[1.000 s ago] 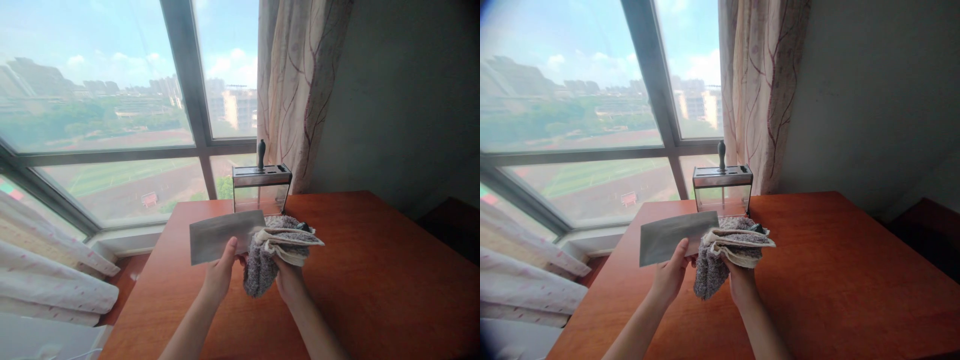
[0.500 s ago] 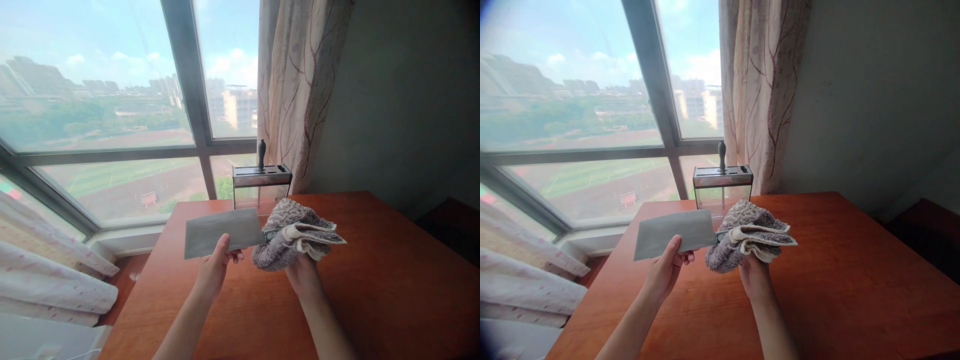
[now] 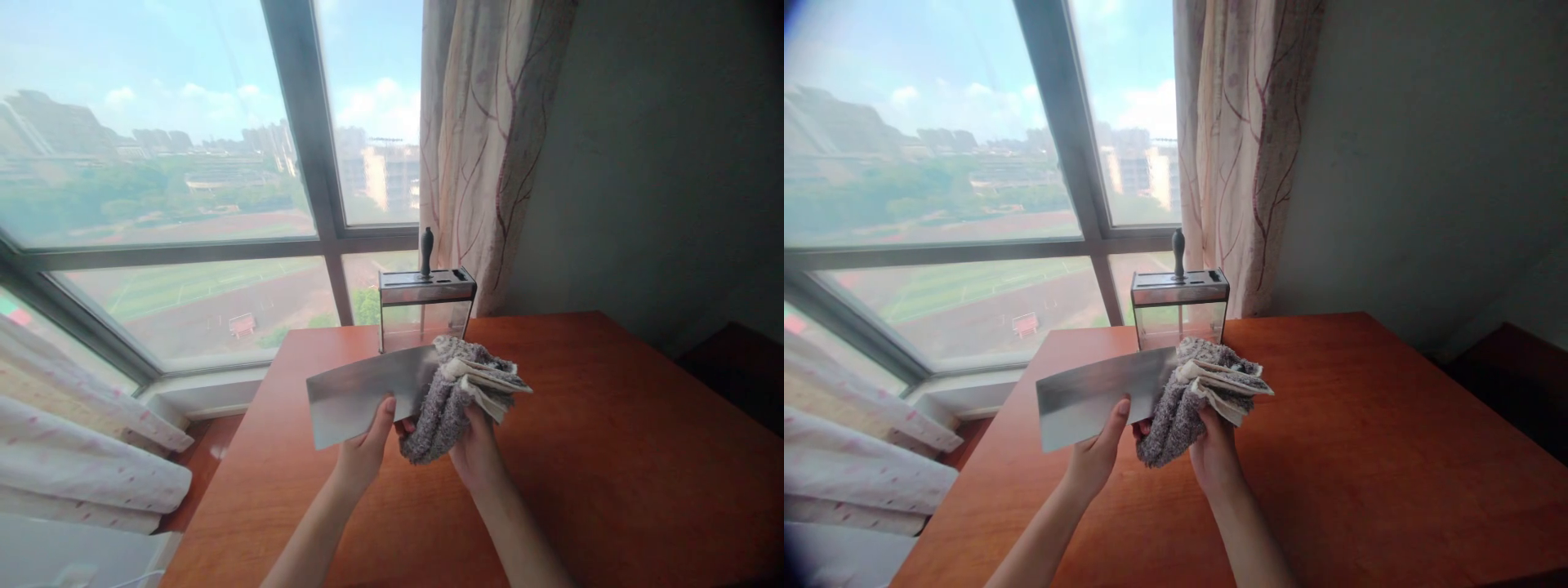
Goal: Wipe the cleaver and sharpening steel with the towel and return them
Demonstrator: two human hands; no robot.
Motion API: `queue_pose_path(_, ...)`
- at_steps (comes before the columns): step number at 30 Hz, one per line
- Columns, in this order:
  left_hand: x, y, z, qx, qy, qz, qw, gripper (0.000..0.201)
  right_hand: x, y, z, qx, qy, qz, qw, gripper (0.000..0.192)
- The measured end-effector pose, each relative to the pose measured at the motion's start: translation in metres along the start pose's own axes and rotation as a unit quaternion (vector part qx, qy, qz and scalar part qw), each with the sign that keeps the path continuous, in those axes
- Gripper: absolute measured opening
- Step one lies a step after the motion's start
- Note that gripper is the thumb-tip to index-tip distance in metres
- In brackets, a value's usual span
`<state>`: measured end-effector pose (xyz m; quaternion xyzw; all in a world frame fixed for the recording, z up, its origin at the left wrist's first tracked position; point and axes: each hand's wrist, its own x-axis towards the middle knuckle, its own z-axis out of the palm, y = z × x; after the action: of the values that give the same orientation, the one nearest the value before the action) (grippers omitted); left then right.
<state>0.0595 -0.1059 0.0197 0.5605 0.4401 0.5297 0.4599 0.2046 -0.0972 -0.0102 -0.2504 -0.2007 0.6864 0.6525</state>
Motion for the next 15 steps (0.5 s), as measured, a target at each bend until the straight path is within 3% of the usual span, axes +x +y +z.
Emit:
queue_pose_path(6, -0.001, -0.001, 0.003, 0.045, -0.037, 0.011, 0.998, 0.039, 0.004, -0.007, -0.002, 0.039, 0.043, 0.041, 0.998, 0.043)
queue_pose_path(11, 0.001, -0.002, 0.0, 0.03, -0.055, 0.025, 0.998, 0.04, 0.014, -0.019, -0.009, 0.023, 0.084, -0.051, 0.995, 0.038)
queue_pose_path(15, 0.002, -0.002, -0.002, 0.01, -0.031, 0.013, 0.999, 0.041, 0.018, -0.03, -0.019, 0.047, 0.124, -0.082, 0.988, 0.033)
